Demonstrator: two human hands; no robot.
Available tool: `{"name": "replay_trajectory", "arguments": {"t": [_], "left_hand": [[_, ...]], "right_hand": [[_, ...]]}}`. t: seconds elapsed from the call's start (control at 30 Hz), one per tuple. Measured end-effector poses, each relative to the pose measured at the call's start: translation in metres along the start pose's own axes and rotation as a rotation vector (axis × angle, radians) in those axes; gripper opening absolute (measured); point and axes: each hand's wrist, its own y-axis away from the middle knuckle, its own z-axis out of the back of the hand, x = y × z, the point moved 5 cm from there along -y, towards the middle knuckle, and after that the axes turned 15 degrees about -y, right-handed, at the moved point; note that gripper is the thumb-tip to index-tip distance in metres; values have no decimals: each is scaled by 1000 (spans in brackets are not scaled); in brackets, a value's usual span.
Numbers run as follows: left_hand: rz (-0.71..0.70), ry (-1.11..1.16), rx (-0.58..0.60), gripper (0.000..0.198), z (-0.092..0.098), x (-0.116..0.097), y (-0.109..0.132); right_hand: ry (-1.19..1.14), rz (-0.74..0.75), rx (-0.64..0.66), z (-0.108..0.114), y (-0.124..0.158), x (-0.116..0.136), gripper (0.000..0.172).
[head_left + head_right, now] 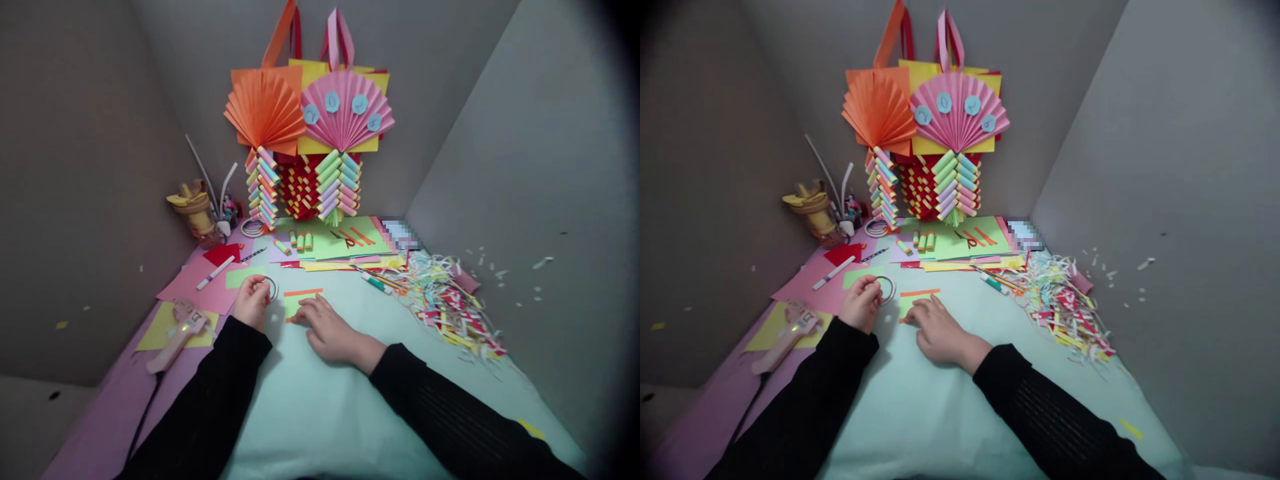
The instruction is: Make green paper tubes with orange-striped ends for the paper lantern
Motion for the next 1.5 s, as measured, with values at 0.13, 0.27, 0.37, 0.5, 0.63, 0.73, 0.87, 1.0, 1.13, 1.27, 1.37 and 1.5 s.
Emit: {"name": "replay_trajectory", "arguments": {"t": [0.13, 0.27, 0.37, 0.5, 0.63, 0.73, 0.87, 1.0, 1.13, 1.27, 1.37, 1.5], "left_hand": [[-25, -42, 8, 27, -2, 4, -1], [-90, -124, 35, 23, -3, 1, 0], [-196, -245, 100, 21, -5, -7, 4], [-376, -446, 227, 15, -15, -15, 15], [-554, -819, 322, 27, -29, -8, 26], [-646, -1265, 429, 49, -42, 5, 32], [-604, -1480, 512, 60, -46, 16, 31], [-565, -1507, 495, 56, -47, 18, 25], [-553, -1519, 480, 51, -48, 17, 23], [-555, -1511, 463, 50, -47, 14, 25], [-564, -1501, 455, 48, -46, 14, 27], [-566, -1492, 459, 48, -46, 17, 26]], "right_hand": [[-68, 53, -101, 6, 4, -4, 42], [-172, 2, -476, 39, 14, -27, 42], [-67, -96, -642, 60, 22, -45, 29], [8, -74, -579, 57, 19, -47, 20], [172, -176, -419, 37, 9, -41, 38], [269, -339, -275, 27, 4, -45, 50], [275, -446, -185, 25, 3, -51, 51], [256, -483, -189, 26, 2, -53, 53], [209, -504, -196, 25, 0, -55, 55], [150, -412, -366, 37, 7, -55, 59], [147, -336, -451, 45, 15, -57, 51], [161, -284, -410, 43, 19, -58, 38]]}}
